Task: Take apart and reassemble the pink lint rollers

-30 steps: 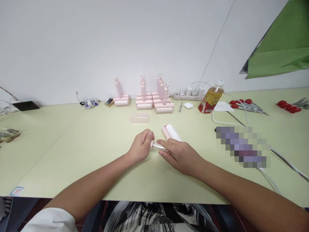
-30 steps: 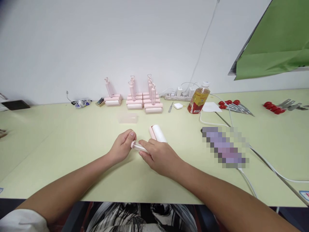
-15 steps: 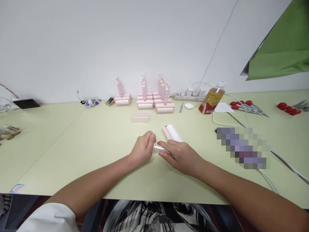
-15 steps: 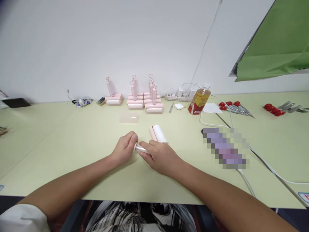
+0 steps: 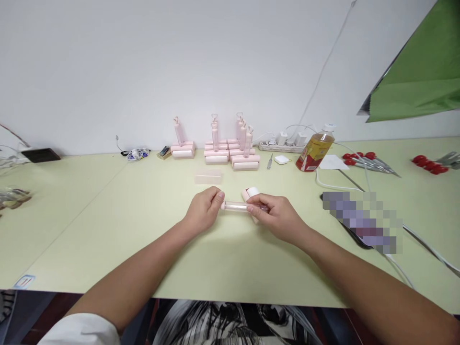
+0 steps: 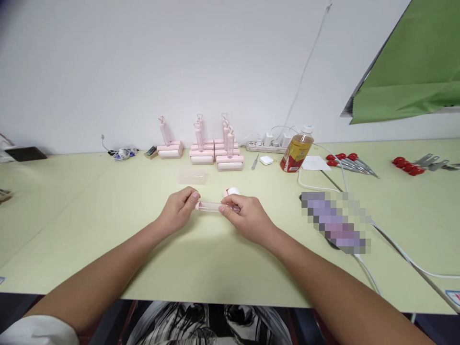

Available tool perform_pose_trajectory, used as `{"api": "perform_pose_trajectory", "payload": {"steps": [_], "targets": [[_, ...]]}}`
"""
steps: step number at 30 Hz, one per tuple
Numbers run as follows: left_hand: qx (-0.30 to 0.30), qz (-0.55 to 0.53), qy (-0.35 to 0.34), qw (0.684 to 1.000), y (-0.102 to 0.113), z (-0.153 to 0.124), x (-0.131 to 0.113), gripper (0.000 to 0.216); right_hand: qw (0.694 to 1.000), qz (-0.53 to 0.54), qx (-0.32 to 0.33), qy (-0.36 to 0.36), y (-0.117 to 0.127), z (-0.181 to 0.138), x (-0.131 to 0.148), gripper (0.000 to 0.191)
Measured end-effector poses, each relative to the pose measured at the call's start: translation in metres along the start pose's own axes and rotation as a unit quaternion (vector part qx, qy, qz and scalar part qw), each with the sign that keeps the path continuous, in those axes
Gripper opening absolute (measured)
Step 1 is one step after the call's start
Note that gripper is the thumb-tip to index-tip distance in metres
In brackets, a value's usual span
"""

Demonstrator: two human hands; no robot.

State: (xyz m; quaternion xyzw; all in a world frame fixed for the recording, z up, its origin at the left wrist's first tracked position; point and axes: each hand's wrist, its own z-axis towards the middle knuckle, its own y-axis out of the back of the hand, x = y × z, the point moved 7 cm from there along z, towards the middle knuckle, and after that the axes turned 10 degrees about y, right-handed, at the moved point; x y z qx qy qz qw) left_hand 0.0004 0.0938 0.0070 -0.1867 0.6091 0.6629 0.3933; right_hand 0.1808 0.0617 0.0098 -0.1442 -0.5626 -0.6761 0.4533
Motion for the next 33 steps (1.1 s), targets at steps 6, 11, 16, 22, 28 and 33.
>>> {"api": "perform_pose_trajectory", "payload": {"steps": [6,11,16,22,28,33], "targets": [[0.060,0.195,-0.188,0.961,-0.024,-0.026,-0.049,0.042,0.996,0.072,-0.004,0.045,-0.011,0.001,0.007,0.033],[0.060,0.168,-0.105,0.978,-0.025,-0.018,-0.030,0.038,0.993,-0.037,-0.110,-0.014,0.022,0.009,-0.023,0.043],[0.058,0.164,-0.119,0.978,-0.018,-0.012,-0.019,0.032,0.980,-0.154,0.038,-0.120,0.012,0.015,-0.059,0.077],[0.078,0.159,-0.120,0.977,-0.017,-0.013,-0.018,0.035,0.983,-0.053,0.068,-0.164,0.001,0.011,-0.063,0.076],[0.088,0.126,-0.083,0.985,-0.015,-0.009,-0.009,0.033,0.951,0.252,-0.041,-0.175,0.001,0.015,-0.058,0.054],[0.093,0.088,-0.071,0.989,-0.014,-0.010,-0.011,0.034,0.846,0.497,-0.044,-0.185,-0.013,0.013,-0.039,0.048]]}}
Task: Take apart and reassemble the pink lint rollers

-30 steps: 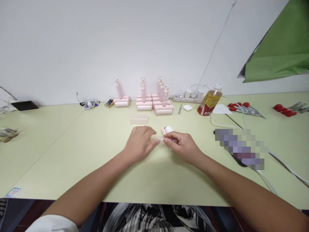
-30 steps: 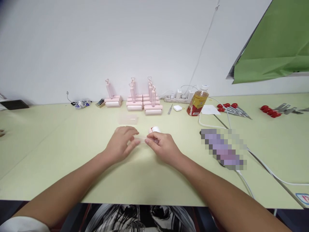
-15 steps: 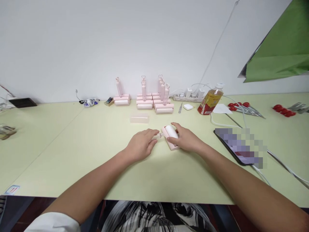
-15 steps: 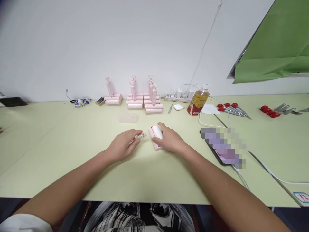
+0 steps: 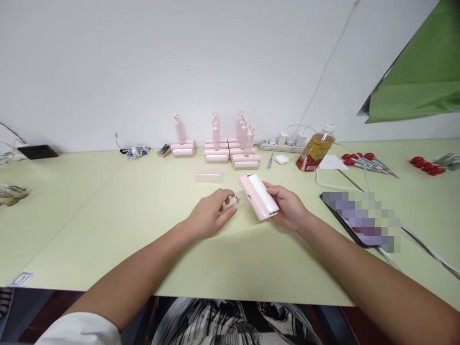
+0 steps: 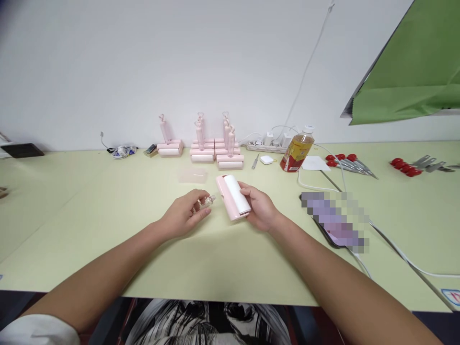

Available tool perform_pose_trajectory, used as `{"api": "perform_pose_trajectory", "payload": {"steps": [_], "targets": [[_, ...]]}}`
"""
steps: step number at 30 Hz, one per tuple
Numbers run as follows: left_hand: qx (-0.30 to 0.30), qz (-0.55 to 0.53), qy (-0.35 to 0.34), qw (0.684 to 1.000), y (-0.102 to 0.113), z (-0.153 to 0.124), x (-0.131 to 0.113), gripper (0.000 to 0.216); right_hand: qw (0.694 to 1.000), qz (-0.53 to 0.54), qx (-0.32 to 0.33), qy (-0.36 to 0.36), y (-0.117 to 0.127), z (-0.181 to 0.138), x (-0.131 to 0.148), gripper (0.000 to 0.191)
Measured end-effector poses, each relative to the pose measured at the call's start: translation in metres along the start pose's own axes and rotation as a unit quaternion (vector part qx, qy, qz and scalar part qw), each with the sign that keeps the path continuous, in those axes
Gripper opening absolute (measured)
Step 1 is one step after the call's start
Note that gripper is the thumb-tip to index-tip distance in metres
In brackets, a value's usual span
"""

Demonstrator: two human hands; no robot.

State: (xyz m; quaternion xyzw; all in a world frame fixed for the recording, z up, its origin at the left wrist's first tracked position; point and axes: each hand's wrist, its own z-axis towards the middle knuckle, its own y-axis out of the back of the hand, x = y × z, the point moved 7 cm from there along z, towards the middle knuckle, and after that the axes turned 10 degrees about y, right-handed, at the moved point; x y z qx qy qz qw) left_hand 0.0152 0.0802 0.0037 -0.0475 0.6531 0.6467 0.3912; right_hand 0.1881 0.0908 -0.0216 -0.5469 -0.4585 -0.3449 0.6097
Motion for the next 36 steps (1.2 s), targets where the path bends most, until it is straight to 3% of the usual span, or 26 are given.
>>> {"api": "perform_pose_trajectory", "payload": {"steps": [4,12,22,36], "targets": [[0.013,-0.014,-0.017,1.000,-0.001,-0.002,-0.006,0.040,0.998,0.058,0.012,-0.032,-0.011,-0.006,-0.006,0.046],[0.013,-0.001,-0.034,0.999,-0.002,-0.002,-0.010,0.042,0.998,0.068,0.004,-0.003,-0.008,-0.004,-0.012,0.044],[0.052,0.061,-0.048,0.996,-0.011,-0.002,-0.011,0.039,0.996,-0.090,0.011,0.022,-0.008,-0.011,-0.014,0.059],[0.056,0.112,-0.073,0.989,-0.008,-0.007,-0.014,0.038,0.986,-0.157,0.013,0.053,-0.013,-0.018,-0.011,0.055]]}}
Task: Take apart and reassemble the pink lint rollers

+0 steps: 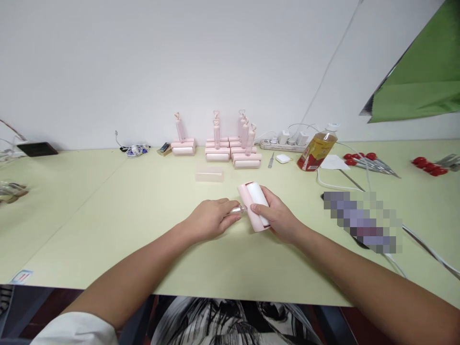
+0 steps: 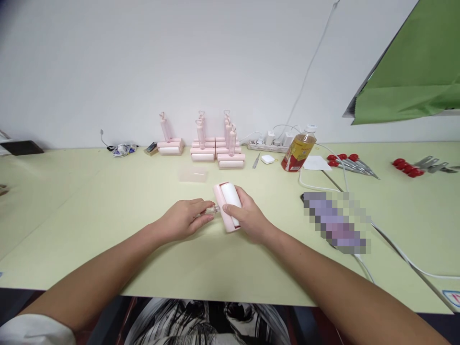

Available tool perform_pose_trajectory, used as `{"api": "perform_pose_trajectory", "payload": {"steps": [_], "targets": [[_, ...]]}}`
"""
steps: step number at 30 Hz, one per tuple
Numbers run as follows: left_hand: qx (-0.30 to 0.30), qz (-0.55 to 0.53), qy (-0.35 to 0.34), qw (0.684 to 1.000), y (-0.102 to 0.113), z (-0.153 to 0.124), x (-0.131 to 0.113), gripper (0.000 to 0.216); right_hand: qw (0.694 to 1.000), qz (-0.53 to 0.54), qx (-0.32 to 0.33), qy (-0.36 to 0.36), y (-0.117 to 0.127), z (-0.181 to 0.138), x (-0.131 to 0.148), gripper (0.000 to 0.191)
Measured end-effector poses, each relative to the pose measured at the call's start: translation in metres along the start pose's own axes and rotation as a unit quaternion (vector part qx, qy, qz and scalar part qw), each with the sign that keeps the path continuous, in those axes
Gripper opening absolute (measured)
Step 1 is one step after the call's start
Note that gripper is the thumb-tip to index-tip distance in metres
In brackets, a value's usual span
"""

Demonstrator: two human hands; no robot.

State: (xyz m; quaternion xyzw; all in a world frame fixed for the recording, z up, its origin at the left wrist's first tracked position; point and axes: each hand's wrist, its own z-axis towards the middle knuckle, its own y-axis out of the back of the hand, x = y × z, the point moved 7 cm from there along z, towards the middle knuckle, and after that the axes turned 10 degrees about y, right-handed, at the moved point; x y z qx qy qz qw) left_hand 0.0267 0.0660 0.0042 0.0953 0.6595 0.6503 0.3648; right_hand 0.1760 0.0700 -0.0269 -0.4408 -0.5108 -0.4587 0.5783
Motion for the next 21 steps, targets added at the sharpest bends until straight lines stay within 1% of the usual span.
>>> {"api": "perform_pose_trajectory", "payload": {"steps": [5,12,15,18,21], "targets": [[0.001,0.010,-0.009,1.000,0.000,-0.001,-0.002,0.036,1.000,0.006,0.006,-0.001,-0.002,-0.002,-0.001,0.054],[-0.001,0.055,-0.008,0.998,0.000,-0.002,-0.004,0.035,0.999,0.016,0.002,-0.041,-0.006,-0.006,-0.002,0.054],[0.013,0.078,0.001,0.997,0.000,-0.002,-0.005,0.034,0.999,0.010,-0.008,-0.053,-0.009,-0.008,-0.004,0.054],[0.028,0.075,0.004,0.997,-0.001,-0.001,-0.006,0.033,0.999,-0.006,-0.024,-0.049,-0.010,-0.008,-0.007,0.051],[0.029,0.074,0.010,0.997,-0.002,0.000,-0.006,0.033,0.999,-0.024,-0.034,-0.035,-0.009,-0.007,-0.011,0.049]]}}
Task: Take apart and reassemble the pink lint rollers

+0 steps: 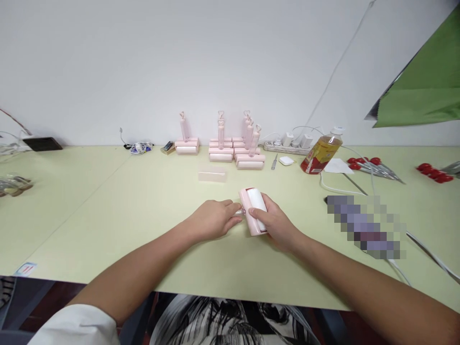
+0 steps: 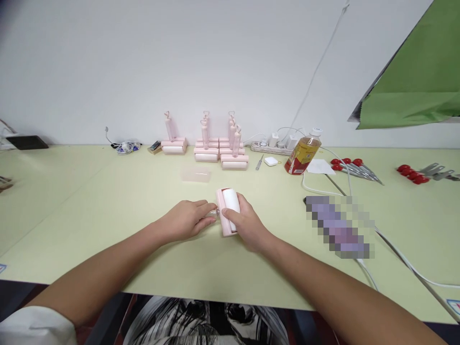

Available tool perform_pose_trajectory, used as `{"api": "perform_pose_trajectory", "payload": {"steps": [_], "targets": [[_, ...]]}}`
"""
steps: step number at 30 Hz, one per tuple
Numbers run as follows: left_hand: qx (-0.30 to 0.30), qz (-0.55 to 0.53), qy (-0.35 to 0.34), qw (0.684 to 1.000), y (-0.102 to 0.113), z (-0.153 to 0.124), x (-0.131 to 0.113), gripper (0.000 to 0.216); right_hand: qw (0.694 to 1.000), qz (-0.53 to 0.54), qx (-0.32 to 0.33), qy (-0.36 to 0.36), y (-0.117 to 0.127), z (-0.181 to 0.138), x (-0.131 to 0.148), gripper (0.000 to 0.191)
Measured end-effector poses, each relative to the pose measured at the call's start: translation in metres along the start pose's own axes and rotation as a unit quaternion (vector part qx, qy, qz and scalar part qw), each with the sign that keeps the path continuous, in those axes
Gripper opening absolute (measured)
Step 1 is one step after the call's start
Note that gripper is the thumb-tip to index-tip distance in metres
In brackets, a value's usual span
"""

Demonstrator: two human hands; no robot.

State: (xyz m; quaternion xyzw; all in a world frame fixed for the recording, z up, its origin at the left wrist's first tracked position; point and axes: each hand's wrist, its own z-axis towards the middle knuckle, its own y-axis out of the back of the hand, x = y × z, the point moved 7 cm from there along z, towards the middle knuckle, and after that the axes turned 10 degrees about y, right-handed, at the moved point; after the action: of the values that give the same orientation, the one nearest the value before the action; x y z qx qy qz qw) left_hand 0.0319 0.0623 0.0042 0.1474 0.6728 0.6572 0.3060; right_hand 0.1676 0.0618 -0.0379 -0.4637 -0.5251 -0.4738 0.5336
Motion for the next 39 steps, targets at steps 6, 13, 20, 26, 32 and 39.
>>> {"api": "perform_pose_trajectory", "payload": {"steps": [6,13,20,26,32,39], "targets": [[-0.007,0.028,0.017,0.999,-0.006,0.001,-0.001,0.033,0.997,-0.069,-0.022,0.033,0.003,-0.002,0.003,0.048],[-0.074,-0.019,0.019,0.997,0.005,0.004,0.003,0.039,0.990,-0.109,-0.021,0.083,0.009,0.001,0.033,0.054],[-0.101,-0.084,0.058,0.990,0.012,0.007,0.018,0.035,0.996,-0.038,-0.049,0.057,0.024,0.007,0.035,0.060],[-0.155,-0.372,0.149,0.903,0.002,0.009,0.038,0.039,0.992,0.113,-0.020,0.045,0.019,0.013,0.026,0.043],[-0.049,-0.298,-0.067,0.951,-0.005,0.010,-0.019,0.055,0.997,0.045,0.031,0.061,-0.002,0.008,0.013,0.030],[-0.224,-0.041,0.158,0.961,0.014,0.031,0.098,0.046,0.997,0.010,0.004,-0.072,0.007,0.006,0.000,0.022]]}}
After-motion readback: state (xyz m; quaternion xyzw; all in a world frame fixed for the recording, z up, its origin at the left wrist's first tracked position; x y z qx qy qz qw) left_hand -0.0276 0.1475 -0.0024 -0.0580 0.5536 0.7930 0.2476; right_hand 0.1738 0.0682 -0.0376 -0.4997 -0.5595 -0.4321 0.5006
